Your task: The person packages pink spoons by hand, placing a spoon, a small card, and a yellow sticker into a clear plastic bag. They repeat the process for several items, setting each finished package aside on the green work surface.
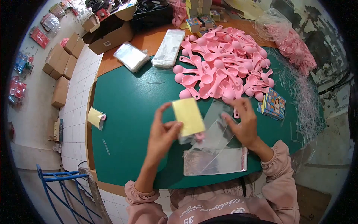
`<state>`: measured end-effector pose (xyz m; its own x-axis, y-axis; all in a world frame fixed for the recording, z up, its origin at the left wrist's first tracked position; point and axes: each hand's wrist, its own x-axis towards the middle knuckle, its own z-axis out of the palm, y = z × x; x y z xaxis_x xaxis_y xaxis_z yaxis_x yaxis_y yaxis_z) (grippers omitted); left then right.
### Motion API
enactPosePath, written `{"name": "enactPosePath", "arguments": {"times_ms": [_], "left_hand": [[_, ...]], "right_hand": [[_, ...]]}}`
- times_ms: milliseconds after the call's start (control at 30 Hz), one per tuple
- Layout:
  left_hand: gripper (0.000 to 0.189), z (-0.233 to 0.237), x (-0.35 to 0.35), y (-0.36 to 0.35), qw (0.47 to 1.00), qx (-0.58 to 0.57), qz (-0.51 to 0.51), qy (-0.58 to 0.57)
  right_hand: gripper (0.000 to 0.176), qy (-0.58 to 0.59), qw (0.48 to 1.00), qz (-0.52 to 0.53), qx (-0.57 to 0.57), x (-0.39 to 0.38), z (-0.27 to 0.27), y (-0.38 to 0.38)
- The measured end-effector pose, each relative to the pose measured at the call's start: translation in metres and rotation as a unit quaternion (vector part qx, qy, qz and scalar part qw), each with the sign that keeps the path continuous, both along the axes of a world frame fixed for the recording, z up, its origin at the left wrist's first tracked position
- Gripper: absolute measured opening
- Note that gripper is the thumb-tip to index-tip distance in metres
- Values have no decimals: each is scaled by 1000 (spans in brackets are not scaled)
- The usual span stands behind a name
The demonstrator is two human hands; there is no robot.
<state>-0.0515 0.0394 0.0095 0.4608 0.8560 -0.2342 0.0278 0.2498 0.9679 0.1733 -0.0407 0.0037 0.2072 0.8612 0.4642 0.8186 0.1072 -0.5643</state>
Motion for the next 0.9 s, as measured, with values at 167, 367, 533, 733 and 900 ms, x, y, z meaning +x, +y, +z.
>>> {"name": "enactPosePath", "arguments": {"times_ms": [167, 367, 533, 733, 900], "left_hand": [[50, 20, -78, 45, 951, 194, 141, 195], [35, -13, -173, 75, 711, 282, 294, 573], [23, 26, -61, 47, 840, 380, 205, 329], [34, -19, 68, -16, 811, 495, -100, 297], [28, -32, 63, -6, 847, 393, -217, 284]], "right_hand": [[23, -48, 996, -68, -13, 26, -15, 11], [6, 198, 970, 58, -126, 15, 2, 6], [14, 592, 778, 120, -174, 14, 7, 3], [15, 321, 839, 184, -398, 33, 48, 9], [12, -95, 988, 119, -24, 46, 9, 66]]}}
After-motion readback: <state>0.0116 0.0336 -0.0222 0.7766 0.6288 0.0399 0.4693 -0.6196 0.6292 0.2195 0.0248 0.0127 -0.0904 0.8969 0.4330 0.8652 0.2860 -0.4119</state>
